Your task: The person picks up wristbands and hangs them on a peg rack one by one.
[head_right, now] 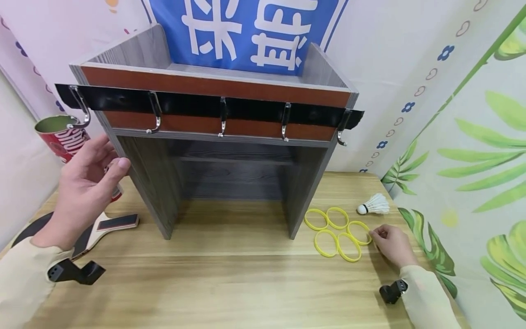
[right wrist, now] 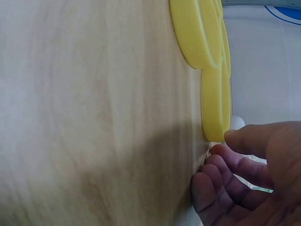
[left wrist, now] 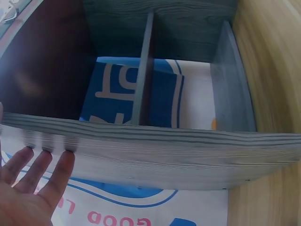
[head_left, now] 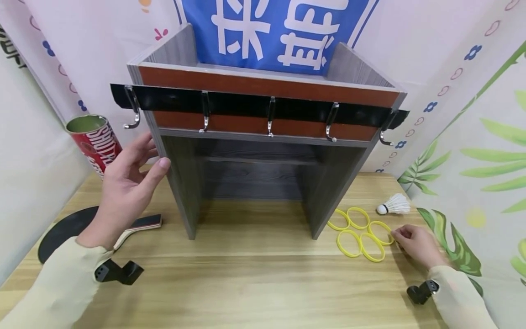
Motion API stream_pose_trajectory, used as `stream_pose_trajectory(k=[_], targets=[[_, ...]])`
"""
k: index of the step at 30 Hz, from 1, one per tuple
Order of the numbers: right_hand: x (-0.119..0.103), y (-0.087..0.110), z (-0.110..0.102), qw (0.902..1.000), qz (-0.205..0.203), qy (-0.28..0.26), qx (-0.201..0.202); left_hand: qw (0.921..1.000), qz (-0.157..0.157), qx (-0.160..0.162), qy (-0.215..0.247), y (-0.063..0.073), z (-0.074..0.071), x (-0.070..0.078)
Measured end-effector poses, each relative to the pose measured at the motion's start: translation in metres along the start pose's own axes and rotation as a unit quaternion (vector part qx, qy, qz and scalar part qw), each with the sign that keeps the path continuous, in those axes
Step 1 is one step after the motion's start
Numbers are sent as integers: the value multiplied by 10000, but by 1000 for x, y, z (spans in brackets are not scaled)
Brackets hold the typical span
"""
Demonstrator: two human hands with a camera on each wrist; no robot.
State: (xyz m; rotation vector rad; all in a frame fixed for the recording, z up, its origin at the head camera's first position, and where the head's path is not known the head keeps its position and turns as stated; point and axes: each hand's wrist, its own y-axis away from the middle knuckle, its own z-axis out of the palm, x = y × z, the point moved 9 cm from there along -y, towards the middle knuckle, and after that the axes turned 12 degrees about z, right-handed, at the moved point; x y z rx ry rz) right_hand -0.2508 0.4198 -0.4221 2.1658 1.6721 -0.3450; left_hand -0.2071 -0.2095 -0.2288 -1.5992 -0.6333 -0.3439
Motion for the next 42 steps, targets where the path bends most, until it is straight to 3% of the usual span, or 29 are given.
stream_pose_trajectory(k=[4,11,20,27,31,36,42], targets=[[-1,0,2,10000,-11,-60,-60,10000,-26,-17,-47,-3,0,1],[-3,-1,1,9997,-1,-217,-54,9976,-300,-44,-623,-2,-4,-1],[-1,1,-8,9961,271,-821,-169,9984,-511,8,-228,-3,-2,-4],[1,2,-1,9895,162,-1393,-353,9983,-558,27,179,-4,-2,-4],[5,3,2,9832,85,-1759,-479,9980,-611,-12,178,-4,-2,-5],[16,4,5,9729,286,-2181,-711,9982,-598,-96,-14,-5,-1,-6],[23,7,4,9539,483,-2790,-993,9975,-582,-177,-361,-4,-2,-5]])
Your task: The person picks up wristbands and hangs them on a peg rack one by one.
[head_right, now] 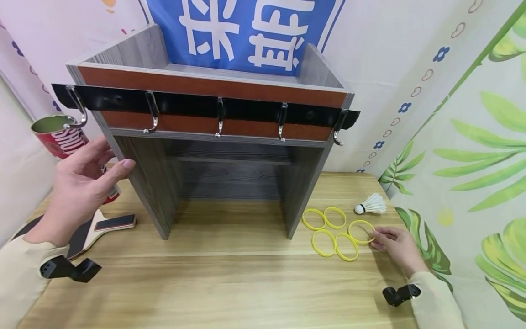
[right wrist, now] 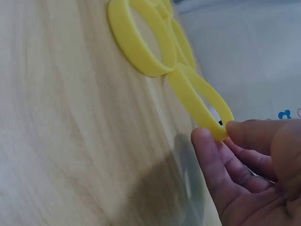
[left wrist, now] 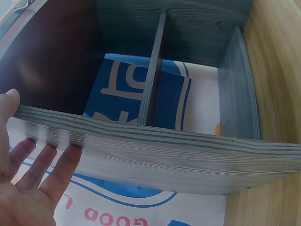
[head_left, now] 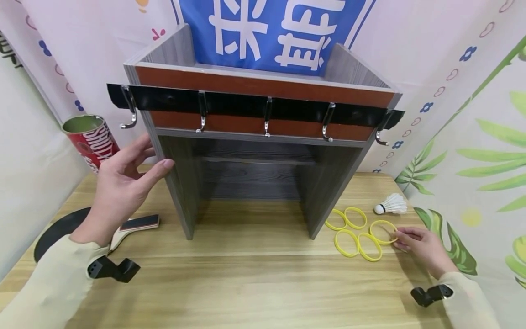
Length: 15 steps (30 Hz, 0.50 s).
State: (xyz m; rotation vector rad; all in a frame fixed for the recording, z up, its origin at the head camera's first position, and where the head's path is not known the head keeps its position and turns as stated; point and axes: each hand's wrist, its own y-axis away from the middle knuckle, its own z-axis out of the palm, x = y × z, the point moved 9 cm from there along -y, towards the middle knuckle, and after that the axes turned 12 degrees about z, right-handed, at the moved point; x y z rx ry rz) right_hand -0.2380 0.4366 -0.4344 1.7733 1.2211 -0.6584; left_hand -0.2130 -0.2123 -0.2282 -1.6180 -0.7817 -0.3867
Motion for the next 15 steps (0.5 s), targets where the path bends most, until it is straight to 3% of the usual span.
stream_pose_trajectory(k=[3,5,8,11,13,15], targets=[[-5,4,-3,9984,-95,-531,-139,10000,11,23,-30,1,-1,1],[-12,10,-6,9926,-264,-1157,-265,10000,13,19,-50,1,-2,1],[-29,21,-10,9665,-711,-2367,-687,10000,9,-10,-70,1,-1,1],[-51,34,-15,9256,-1122,-3422,-1162,10000,4,-19,-19,1,0,1],[-69,42,-18,9085,-1382,-3714,-1331,10000,29,-1,88,1,0,1],[-86,51,-22,8995,-1619,-3825,-1358,9998,39,12,177,0,1,0]])
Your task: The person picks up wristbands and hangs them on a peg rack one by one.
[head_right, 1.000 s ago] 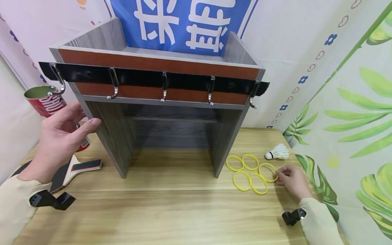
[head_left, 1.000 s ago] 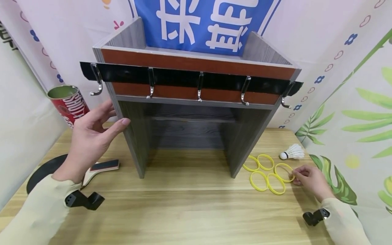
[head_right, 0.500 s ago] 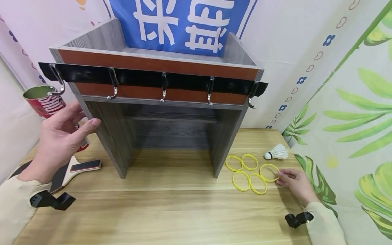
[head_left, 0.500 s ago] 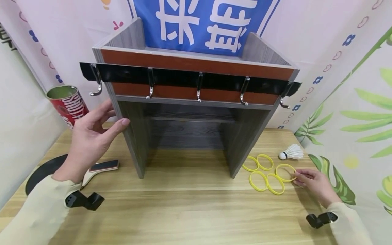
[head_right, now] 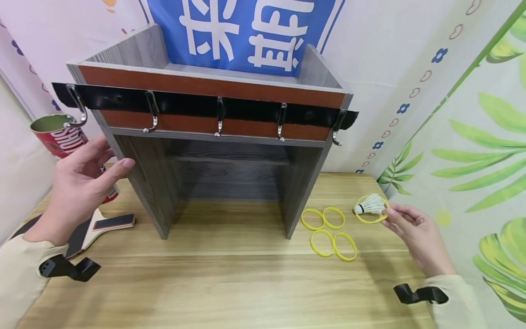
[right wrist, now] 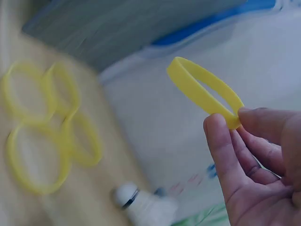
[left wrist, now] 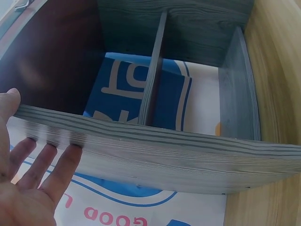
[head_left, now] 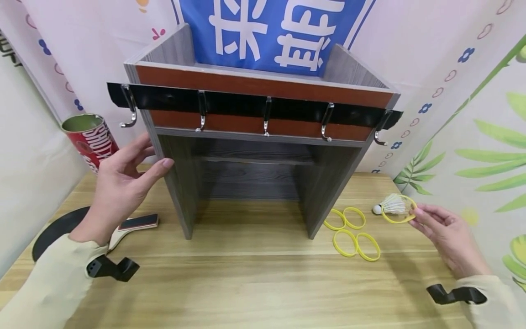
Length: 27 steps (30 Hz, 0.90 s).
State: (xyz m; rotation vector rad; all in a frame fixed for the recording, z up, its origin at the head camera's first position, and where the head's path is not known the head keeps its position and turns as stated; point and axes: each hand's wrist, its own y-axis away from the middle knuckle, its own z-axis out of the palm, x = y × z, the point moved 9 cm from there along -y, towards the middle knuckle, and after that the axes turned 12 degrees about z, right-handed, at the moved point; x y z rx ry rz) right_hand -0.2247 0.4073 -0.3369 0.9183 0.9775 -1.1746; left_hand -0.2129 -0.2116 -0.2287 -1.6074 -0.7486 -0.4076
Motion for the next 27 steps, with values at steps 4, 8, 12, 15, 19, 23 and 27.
stream_pose_trajectory(k=[4,8,12,15,19,23,27], targets=[[-24,4,29,9989,-399,31,-222,10000,-9,8,42,1,-1,0],[-40,13,61,9961,-715,351,-382,10000,-17,-29,-93,1,-1,0],[-49,25,101,9873,-987,990,-752,9999,-27,-48,-147,1,-1,0],[-52,34,134,9775,-1113,1484,-1008,9999,-54,-29,-103,2,-1,-1],[-49,42,171,9642,-1177,2154,-1007,10000,-66,-17,-3,2,-1,-1],[-41,45,204,9523,-1240,2595,-1015,9999,-37,-45,-85,1,0,0],[-28,40,237,9500,-1285,2505,-1350,9998,-63,-46,-173,1,0,0]])
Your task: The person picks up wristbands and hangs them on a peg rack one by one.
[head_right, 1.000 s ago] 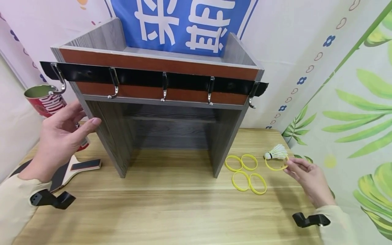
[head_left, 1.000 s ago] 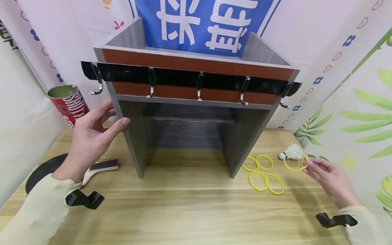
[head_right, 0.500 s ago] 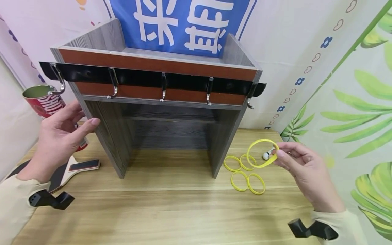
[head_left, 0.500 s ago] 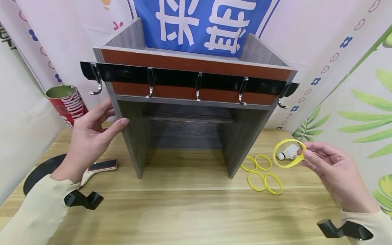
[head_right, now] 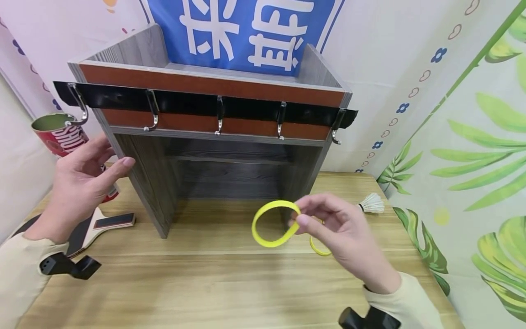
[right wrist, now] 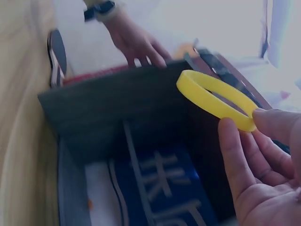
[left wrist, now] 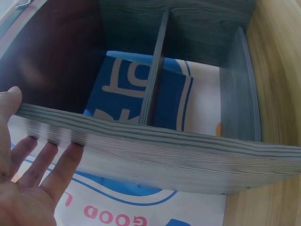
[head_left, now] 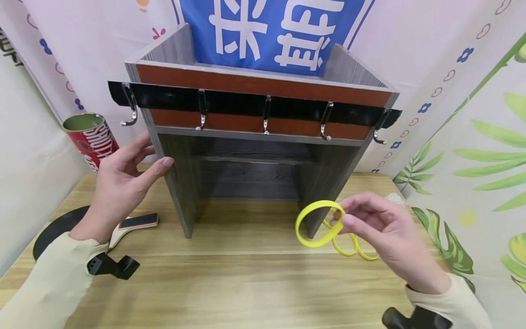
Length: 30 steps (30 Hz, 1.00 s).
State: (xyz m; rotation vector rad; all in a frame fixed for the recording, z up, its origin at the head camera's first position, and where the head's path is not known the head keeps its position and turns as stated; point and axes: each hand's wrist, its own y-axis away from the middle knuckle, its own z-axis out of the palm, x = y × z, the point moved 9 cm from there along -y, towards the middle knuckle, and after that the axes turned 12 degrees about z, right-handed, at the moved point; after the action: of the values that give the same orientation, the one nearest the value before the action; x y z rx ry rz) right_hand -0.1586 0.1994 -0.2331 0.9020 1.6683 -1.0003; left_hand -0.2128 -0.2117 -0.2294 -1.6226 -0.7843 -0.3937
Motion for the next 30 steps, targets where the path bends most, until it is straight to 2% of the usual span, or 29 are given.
stream_pose_trajectory(k=[7,12,18,24,30], targets=[[5,-28,53,9972,176,-378,-622,9998,-46,-52,-166,-1,4,0],[5,-50,86,9948,215,-694,-710,9999,77,-26,-142,-4,3,3],[-2,-76,132,9869,-90,-1379,-834,9998,161,29,-73,-2,0,6],[-8,-96,170,9777,-262,-1878,-903,9988,190,24,-448,-1,-1,7],[-17,-108,195,9734,-230,-2132,-805,9979,163,-6,-619,3,-1,6]])
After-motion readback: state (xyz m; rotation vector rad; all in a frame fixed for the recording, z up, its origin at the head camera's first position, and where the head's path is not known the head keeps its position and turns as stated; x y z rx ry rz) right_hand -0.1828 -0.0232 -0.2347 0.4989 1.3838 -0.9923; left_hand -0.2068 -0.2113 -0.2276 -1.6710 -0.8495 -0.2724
